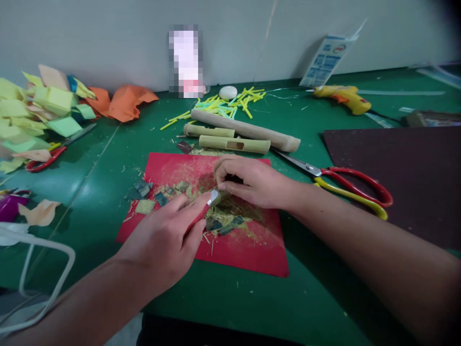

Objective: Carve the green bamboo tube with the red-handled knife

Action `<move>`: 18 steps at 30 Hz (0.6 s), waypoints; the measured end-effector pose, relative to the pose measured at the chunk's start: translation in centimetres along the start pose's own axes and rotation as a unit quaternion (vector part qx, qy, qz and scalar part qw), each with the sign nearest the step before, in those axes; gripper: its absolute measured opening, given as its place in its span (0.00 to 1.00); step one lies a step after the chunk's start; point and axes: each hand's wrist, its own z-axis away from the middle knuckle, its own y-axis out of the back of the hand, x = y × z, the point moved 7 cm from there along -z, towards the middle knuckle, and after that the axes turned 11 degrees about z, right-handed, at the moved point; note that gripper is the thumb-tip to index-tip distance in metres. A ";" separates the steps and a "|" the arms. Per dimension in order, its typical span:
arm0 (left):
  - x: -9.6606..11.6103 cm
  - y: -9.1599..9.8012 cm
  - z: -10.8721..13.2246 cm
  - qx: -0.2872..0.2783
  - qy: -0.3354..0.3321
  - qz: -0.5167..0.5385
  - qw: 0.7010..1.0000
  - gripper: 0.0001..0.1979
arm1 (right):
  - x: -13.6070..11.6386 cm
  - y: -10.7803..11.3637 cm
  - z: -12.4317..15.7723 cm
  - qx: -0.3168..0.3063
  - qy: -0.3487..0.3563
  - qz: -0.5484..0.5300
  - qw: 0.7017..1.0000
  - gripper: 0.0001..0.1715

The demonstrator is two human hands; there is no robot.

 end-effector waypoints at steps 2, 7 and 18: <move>0.1 0.1 -0.2 0.026 -0.001 0.000 1.000 0.23 | 0.0 0.3 0.1 0.015 -0.001 -0.008 1.000 0.06; 0.2 -0.2 -0.2 0.033 -0.003 0.006 0.999 0.22 | -0.1 0.8 0.4 0.031 -0.021 -0.025 0.999 0.06; -3.7 4.5 -1.9 0.125 0.074 0.045 0.988 0.21 | -0.1 1.1 0.5 0.110 -0.066 -0.008 0.992 0.11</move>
